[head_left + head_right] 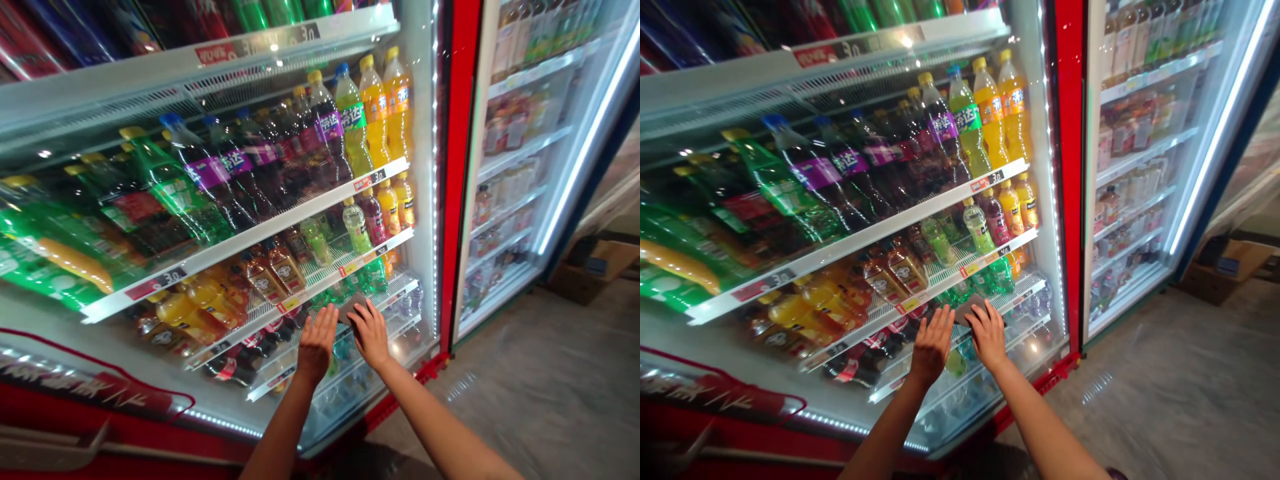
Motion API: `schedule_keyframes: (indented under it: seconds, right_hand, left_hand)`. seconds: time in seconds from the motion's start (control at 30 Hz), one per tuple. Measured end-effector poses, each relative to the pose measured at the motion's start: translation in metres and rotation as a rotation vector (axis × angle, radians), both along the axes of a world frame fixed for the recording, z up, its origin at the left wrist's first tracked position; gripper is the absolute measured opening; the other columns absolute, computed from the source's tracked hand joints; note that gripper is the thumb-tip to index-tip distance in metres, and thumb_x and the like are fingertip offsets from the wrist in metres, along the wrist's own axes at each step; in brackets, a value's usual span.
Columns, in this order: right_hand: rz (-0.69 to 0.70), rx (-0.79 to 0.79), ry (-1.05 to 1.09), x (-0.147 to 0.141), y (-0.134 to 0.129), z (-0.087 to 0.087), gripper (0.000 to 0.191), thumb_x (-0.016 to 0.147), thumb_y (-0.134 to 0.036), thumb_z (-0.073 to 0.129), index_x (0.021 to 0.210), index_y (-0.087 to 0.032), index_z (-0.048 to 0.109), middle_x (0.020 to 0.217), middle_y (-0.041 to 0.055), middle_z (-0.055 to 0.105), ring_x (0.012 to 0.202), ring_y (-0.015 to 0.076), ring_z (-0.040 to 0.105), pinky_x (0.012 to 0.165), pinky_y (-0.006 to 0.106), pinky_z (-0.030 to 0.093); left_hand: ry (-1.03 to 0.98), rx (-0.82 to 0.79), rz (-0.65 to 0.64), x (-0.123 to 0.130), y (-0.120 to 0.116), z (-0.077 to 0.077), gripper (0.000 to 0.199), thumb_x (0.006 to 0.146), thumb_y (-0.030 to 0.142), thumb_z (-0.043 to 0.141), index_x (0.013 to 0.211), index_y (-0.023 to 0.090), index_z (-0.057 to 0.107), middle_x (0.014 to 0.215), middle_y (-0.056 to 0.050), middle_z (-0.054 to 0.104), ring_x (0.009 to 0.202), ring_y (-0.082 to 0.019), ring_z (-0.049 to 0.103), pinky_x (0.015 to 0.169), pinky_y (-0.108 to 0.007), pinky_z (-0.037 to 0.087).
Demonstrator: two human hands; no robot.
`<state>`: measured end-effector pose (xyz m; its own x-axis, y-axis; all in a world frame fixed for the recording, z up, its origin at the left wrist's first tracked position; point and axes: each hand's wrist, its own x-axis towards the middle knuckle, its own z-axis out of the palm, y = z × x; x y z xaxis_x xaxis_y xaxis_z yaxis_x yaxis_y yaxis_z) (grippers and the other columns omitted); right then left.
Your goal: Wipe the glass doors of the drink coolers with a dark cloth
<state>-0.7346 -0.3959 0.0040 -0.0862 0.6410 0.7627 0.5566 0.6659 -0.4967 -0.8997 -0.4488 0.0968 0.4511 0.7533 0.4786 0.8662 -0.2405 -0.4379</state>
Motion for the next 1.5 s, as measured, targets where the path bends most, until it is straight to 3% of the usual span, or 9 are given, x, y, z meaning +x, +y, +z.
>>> schedule_keyframes:
  seconds: [0.13, 0.27, 0.4, 0.57, 0.73, 0.83, 1.07, 1.3, 1.5]
  right_hand:
    - [-0.117, -0.056, 0.099, 0.027, 0.027, 0.009, 0.051, 0.088, -0.009, 0.048, 0.135, -0.028, 0.058, 0.148, 0.0074, 0.053, 0.150, 0.0290, 0.032, 0.117, 0.058, 0.033]
    - [-0.299, -0.194, 0.303, 0.025, 0.021, -0.011, 0.041, 0.092, -0.020, 0.048, 0.133, -0.021, 0.054, 0.145, 0.0162, 0.050, 0.137, 0.0316, 0.045, 0.109, 0.059, 0.041]
    - [-0.242, -0.167, 0.308, 0.013, 0.017, -0.010, 0.036, 0.093, -0.021, 0.049, 0.128, -0.020, 0.054, 0.141, 0.0168, 0.049, 0.132, 0.0303, 0.046, 0.109, 0.057, 0.041]
    - [-0.204, -0.107, 0.355, 0.046, 0.059, 0.019, 0.038, 0.093, -0.024, 0.048, 0.131, -0.025, 0.054, 0.145, 0.0129, 0.049, 0.136, 0.0281, 0.045, 0.114, 0.056, 0.035]
    - [-0.377, -0.267, 0.471, 0.055, 0.060, -0.003, 0.046, 0.091, -0.025, 0.045, 0.136, -0.020, 0.050, 0.145, 0.0176, 0.047, 0.136, 0.0320, 0.043, 0.112, 0.059, 0.036]
    - [-0.331, -0.277, 0.441, 0.039, 0.041, -0.015, 0.043, 0.090, -0.026, 0.047, 0.133, -0.020, 0.052, 0.139, 0.0171, 0.049, 0.132, 0.0328, 0.046, 0.109, 0.059, 0.039]
    - [-0.209, -0.136, 0.376, 0.067, 0.075, 0.014, 0.040, 0.092, -0.020, 0.045, 0.131, -0.025, 0.054, 0.142, 0.0124, 0.050, 0.134, 0.0273, 0.046, 0.113, 0.055, 0.036]
    - [-0.369, -0.278, 0.513, 0.070, 0.074, -0.022, 0.051, 0.093, -0.026, 0.040, 0.143, -0.017, 0.044, 0.141, 0.0202, 0.047, 0.136, 0.0326, 0.042, 0.112, 0.059, 0.034]
    - [-0.307, -0.242, 0.450, 0.105, 0.110, -0.006, 0.044, 0.091, -0.023, 0.042, 0.134, -0.022, 0.052, 0.142, 0.0144, 0.049, 0.136, 0.0295, 0.044, 0.114, 0.056, 0.034]
  left_hand:
    - [0.002, 0.030, -0.086, 0.004, 0.006, 0.002, 0.062, 0.099, 0.015, 0.040, 0.160, 0.018, 0.028, 0.157, -0.011, 0.044, 0.150, -0.020, 0.037, 0.128, -0.042, 0.015]
    - [0.035, 0.036, -0.175, 0.014, 0.015, 0.004, 0.064, 0.097, 0.011, 0.040, 0.159, 0.020, 0.031, 0.160, -0.007, 0.040, 0.153, -0.018, 0.029, 0.130, -0.041, 0.009]
    - [0.124, 0.002, -0.193, 0.029, 0.030, 0.005, 0.069, 0.093, 0.009, 0.043, 0.160, 0.019, 0.030, 0.165, -0.004, 0.030, 0.157, -0.017, 0.018, 0.130, -0.041, -0.001]
    - [0.160, -0.090, -0.230, 0.053, 0.049, 0.009, 0.072, 0.091, 0.011, 0.049, 0.160, 0.021, 0.031, 0.168, -0.003, 0.023, 0.158, -0.019, 0.015, 0.131, -0.043, 0.003]
    - [0.129, -0.096, -0.184, 0.065, 0.061, 0.008, 0.072, 0.090, 0.009, 0.046, 0.160, 0.018, 0.031, 0.168, -0.004, 0.021, 0.158, -0.019, 0.014, 0.131, -0.043, 0.005]
    - [0.128, -0.074, -0.187, 0.065, 0.067, 0.005, 0.073, 0.090, 0.009, 0.044, 0.161, 0.017, 0.027, 0.168, -0.003, 0.023, 0.158, -0.017, 0.013, 0.131, -0.042, 0.004]
    - [0.155, -0.067, -0.210, 0.082, 0.084, 0.005, 0.072, 0.090, 0.009, 0.041, 0.161, 0.011, 0.025, 0.168, -0.005, 0.023, 0.158, -0.016, 0.008, 0.131, -0.040, -0.003]
    - [0.173, -0.088, -0.223, 0.104, 0.101, 0.007, 0.079, 0.086, 0.003, 0.042, 0.161, 0.021, 0.028, 0.168, 0.000, 0.022, 0.157, -0.014, 0.012, 0.131, -0.037, 0.001]
    - [0.146, -0.139, -0.223, 0.115, 0.115, -0.005, 0.087, 0.083, 0.001, 0.045, 0.162, 0.027, 0.022, 0.168, 0.002, 0.020, 0.157, -0.012, 0.009, 0.132, -0.038, 0.006]
